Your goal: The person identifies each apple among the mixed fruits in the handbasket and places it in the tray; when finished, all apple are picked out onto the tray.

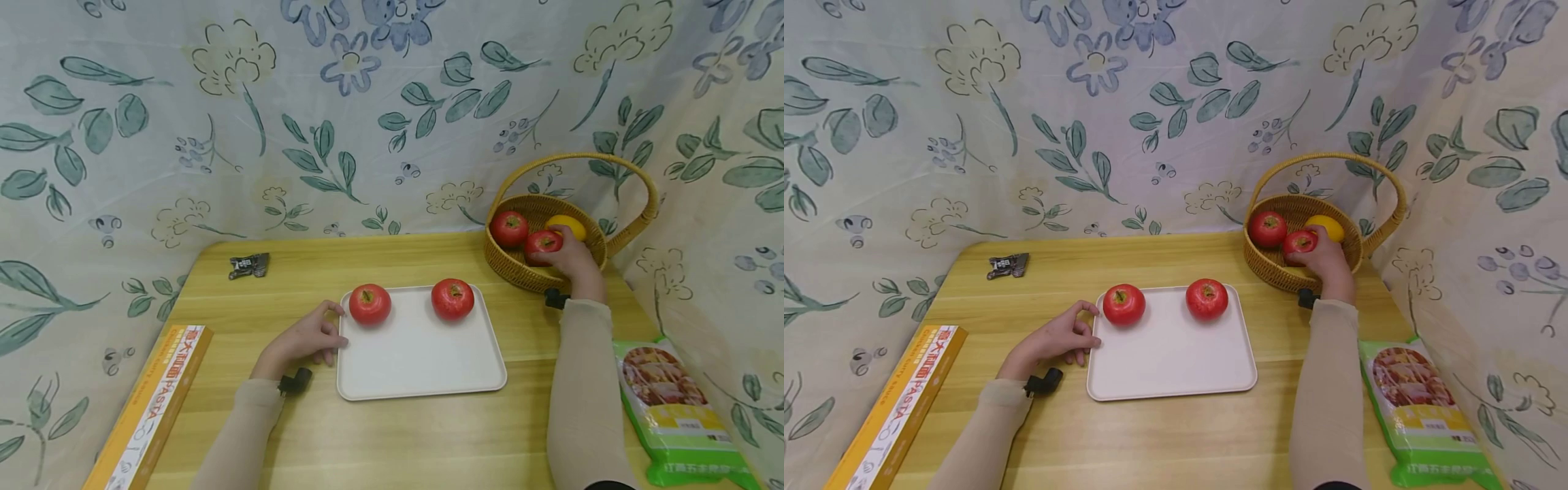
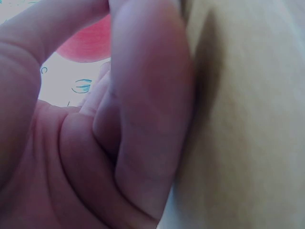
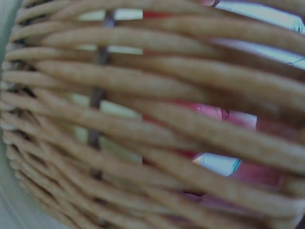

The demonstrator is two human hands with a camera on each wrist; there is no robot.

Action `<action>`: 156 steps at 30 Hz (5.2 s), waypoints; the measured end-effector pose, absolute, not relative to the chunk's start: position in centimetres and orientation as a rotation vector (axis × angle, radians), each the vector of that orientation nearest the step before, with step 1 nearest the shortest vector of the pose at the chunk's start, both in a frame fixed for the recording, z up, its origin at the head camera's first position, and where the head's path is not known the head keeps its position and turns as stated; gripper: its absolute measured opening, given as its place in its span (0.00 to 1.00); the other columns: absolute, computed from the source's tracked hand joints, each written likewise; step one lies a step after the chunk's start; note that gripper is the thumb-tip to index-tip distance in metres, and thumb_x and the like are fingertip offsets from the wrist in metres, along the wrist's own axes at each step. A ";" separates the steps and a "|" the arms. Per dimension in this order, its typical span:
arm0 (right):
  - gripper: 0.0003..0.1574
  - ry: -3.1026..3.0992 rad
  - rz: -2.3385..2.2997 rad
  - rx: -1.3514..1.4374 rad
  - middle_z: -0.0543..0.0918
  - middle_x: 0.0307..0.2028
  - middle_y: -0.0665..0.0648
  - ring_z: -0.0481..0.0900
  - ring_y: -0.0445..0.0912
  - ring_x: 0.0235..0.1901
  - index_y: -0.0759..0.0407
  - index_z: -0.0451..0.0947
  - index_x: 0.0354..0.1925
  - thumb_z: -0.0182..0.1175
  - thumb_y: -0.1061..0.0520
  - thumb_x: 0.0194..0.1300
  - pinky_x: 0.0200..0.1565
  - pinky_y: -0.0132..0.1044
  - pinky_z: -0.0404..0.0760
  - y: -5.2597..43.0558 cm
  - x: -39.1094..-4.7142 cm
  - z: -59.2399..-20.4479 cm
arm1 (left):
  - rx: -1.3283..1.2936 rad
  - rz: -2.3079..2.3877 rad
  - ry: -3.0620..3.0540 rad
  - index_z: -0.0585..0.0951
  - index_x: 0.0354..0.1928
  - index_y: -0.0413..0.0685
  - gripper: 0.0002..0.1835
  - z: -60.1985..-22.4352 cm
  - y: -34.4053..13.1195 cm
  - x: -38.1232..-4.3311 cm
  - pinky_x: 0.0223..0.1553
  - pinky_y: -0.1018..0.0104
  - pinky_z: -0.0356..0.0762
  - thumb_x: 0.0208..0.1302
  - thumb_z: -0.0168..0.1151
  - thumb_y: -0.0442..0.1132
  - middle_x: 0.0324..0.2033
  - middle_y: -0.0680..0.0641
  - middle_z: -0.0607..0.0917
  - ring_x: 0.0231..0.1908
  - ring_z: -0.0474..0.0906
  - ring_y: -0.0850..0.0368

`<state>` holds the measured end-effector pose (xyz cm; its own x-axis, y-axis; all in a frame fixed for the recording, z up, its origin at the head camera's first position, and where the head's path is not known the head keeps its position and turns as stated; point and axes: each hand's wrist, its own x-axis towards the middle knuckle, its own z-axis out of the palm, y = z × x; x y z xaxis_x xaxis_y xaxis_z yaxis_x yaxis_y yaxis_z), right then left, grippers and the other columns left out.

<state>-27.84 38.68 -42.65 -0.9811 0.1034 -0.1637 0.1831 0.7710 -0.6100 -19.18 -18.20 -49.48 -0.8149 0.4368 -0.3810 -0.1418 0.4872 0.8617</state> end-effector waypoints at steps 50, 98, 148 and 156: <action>0.50 2.803 -1.638 -0.095 0.63 0.74 0.63 0.69 0.56 0.67 0.46 0.55 0.81 0.70 0.50 0.71 0.50 0.17 0.76 28.5 -21.7 -36.9 | 0.232 1.329 2.171 0.64 0.68 0.51 0.34 -50.0 -18.4 -18.9 0.25 0.65 0.80 0.67 0.74 0.42 0.31 0.44 0.87 0.21 0.84 0.54; 0.43 2.126 -1.041 -0.817 0.75 0.67 0.46 0.74 0.43 0.65 0.37 0.70 0.70 0.78 0.50 0.61 0.68 0.45 0.76 10.9 -16.3 -45.0 | 0.257 1.343 2.158 0.64 0.68 0.52 0.35 -49.4 -18.4 -19.3 0.24 0.66 0.80 0.67 0.73 0.42 0.32 0.44 0.87 0.21 0.84 0.54; 0.55 2.806 -1.611 0.040 0.53 0.84 0.63 0.55 0.64 0.81 0.31 0.49 0.84 0.68 0.37 0.71 0.77 0.70 0.58 34.9 -29.3 -36.8 | 0.241 1.355 2.148 0.64 0.68 0.51 0.35 -49.7 -18.5 -19.2 0.25 0.66 0.79 0.67 0.74 0.44 0.32 0.44 0.87 0.21 0.84 0.54; 0.60 2.700 -1.577 0.005 0.43 0.85 0.69 0.48 0.68 0.83 0.41 0.42 0.86 0.68 0.41 0.73 0.79 0.69 0.52 36.5 -32.8 -38.7 | 0.232 1.358 2.143 0.64 0.68 0.52 0.35 -49.9 -18.5 -19.3 0.25 0.66 0.79 0.67 0.74 0.44 0.32 0.44 0.87 0.21 0.84 0.54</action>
<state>-32.77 36.54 -38.68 -0.9999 -0.0045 -0.0143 0.0103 0.4913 -0.8710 -19.26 -18.55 -49.91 -0.8135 0.4382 -0.3823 -0.1584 0.4655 0.8708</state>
